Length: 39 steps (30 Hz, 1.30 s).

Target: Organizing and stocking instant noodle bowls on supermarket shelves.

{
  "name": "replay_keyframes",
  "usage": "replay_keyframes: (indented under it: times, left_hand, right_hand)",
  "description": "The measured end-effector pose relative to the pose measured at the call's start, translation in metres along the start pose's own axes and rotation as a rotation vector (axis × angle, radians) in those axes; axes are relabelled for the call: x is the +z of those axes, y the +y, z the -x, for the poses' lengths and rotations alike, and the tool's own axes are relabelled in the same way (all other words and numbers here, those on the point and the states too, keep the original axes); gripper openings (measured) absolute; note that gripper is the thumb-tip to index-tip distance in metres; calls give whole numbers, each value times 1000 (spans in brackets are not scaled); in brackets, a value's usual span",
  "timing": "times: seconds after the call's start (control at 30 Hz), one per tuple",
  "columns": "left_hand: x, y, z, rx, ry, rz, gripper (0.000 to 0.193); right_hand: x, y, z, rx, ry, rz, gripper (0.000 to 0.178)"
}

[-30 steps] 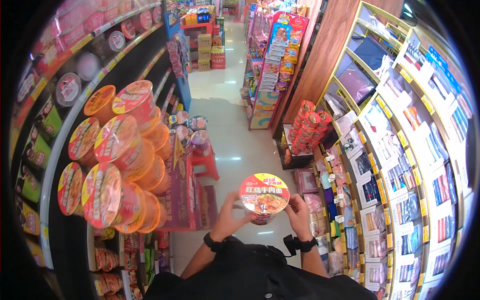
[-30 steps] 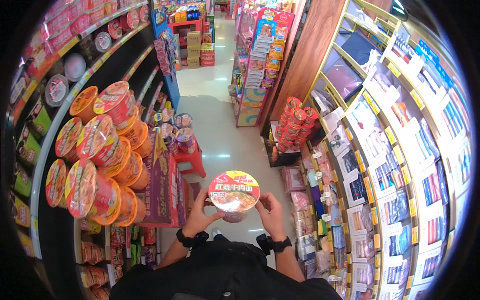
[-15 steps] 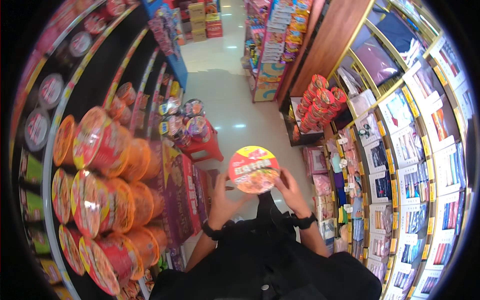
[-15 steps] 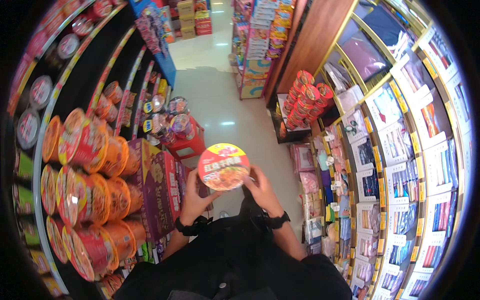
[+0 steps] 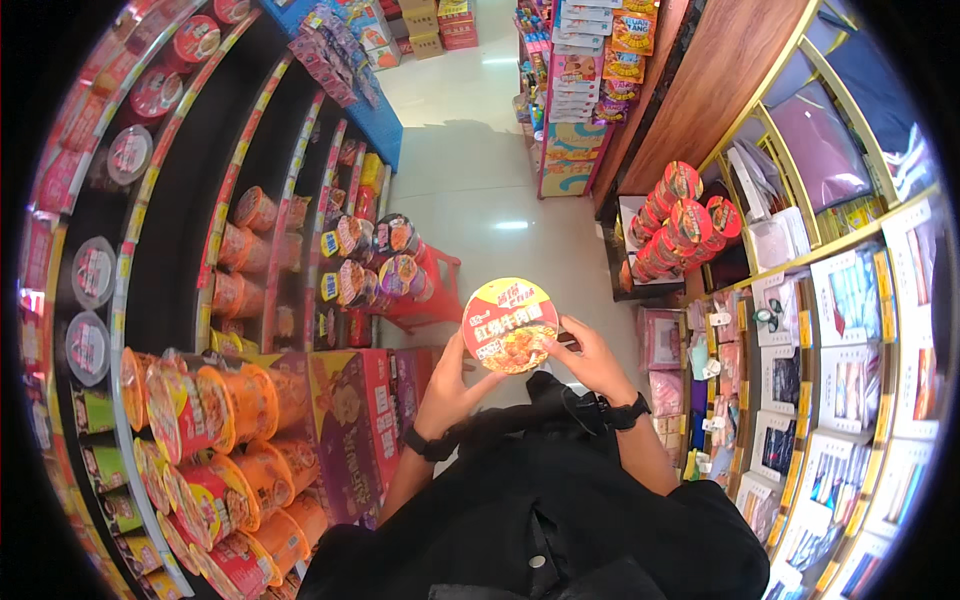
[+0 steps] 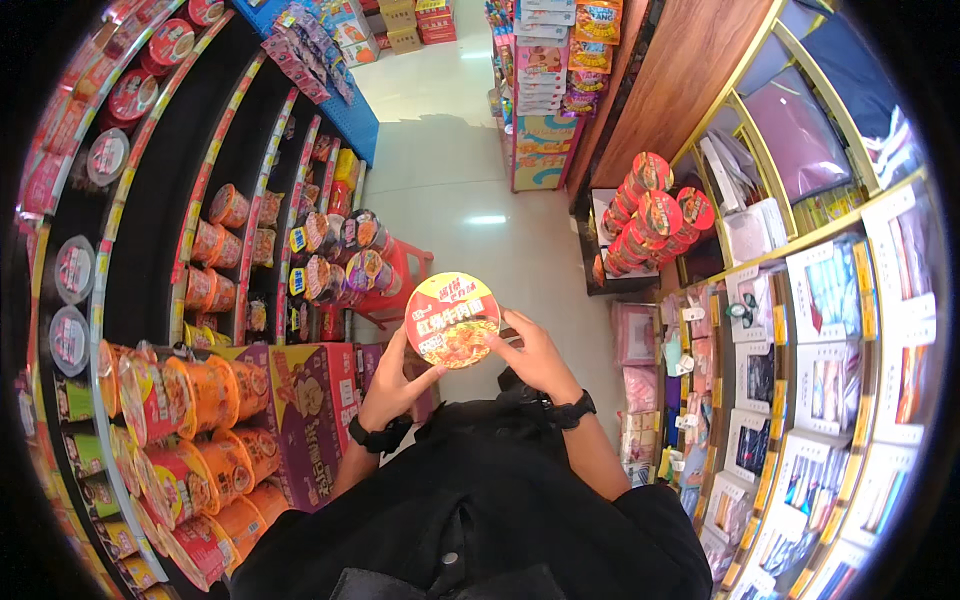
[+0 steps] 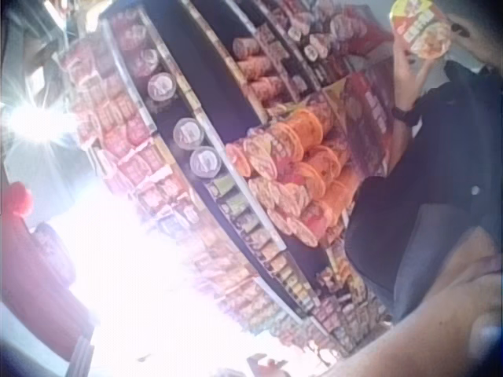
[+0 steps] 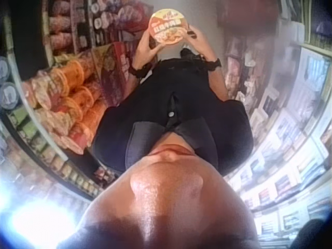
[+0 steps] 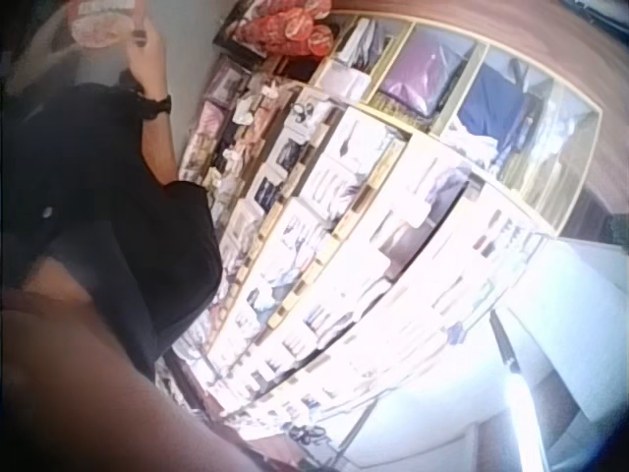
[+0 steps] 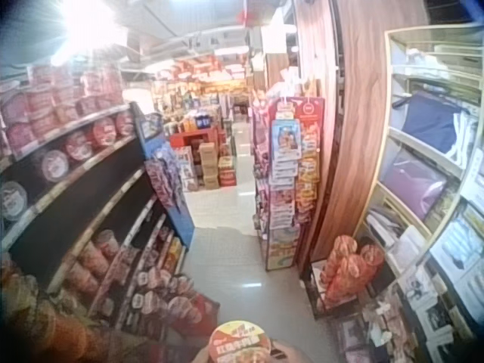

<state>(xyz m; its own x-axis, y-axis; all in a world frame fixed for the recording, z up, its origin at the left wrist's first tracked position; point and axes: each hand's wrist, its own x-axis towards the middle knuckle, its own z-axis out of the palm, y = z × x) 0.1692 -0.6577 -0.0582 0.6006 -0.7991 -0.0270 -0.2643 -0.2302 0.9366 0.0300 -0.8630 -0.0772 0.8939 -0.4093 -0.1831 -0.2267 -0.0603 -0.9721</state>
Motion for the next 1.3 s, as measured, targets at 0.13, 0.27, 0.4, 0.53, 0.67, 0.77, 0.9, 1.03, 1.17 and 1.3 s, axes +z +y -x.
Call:
replay_keyframes:
  times: [0.13,0.27,0.4,0.53,0.67,0.77,0.9,1.03,1.17,1.3]
  left_hand:
    - [21,-2,-46,-121,-12,13,63]
    - [28,-13,-76,-169,42,92,60]
    - [23,-20,-118,-164,-34,96,60]
    - [28,-30,-167,-54,-146,37,58]
    - [36,-26,-216,-57,-301,73,56]
    - [51,-24,-250,-1,-452,25,56]
    - [84,-9,-284,43,-603,-99,51]
    - [124,0,-309,62,-719,-117,51]
    - [178,-1,-333,65,-772,-191,56]
    - [243,-6,-361,-81,-759,-47,58]
  right_hand:
    - [-33,4,-34,29,75,3,37]
    - [-53,7,-73,28,-11,67,43]
    - [-65,3,-99,9,23,124,43]
    - [-80,20,-108,29,149,208,48]
    - [-99,11,-106,126,221,186,49]
    - [-118,7,-98,173,303,160,49]
    - [-142,3,-81,279,412,149,49]
    - [-177,33,-63,226,469,85,47]
    - [-220,65,-57,302,542,40,44]
    - [-278,85,-66,278,601,108,43]
